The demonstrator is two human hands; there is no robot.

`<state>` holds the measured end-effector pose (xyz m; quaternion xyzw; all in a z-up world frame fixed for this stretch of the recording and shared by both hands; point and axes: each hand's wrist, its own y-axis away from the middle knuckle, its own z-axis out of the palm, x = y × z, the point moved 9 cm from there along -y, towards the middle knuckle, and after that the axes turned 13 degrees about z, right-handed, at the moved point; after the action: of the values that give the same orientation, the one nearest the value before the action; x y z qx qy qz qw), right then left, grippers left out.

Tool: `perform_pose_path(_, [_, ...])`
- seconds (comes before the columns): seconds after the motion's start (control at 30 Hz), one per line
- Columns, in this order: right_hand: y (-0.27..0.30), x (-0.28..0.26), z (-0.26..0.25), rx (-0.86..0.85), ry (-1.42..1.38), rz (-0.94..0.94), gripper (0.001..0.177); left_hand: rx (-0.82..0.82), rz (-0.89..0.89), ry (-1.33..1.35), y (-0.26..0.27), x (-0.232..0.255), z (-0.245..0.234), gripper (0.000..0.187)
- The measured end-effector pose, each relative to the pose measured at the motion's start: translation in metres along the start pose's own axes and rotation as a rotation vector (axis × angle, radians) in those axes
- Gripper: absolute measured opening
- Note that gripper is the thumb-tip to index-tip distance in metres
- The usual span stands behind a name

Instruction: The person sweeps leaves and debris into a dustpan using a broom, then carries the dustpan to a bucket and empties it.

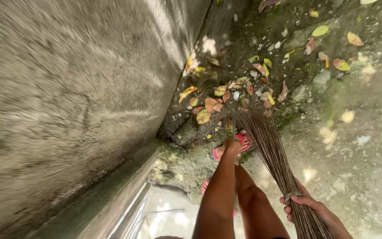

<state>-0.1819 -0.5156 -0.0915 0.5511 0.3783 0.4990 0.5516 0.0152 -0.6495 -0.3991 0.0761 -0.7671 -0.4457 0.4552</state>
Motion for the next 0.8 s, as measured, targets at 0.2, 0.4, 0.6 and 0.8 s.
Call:
perform_pose_path(0.2, [0.057,-0.027,-0.011,-0.024,0.075,-0.036,0.079,0.020,-0.087,0.000,0.100,0.032,-0.063,0.054])
perform_pose_path(0.4, [0.118,-0.002,-0.006,-0.103,0.130,-0.087,0.066,0.191,-0.103,0.048,0.283,0.075,-0.096,0.035])
perform_pose_path(0.6, [0.025,0.004,0.084,-0.305,0.131,-0.142,0.056,0.469,0.027,-0.078,0.269,0.054,-0.125,0.053])
perform_pose_path(0.8, [-0.071,0.085,0.196,-0.663,-0.057,0.159,0.038,0.383,-0.156,0.051,0.240,-0.030,-0.148,0.046])
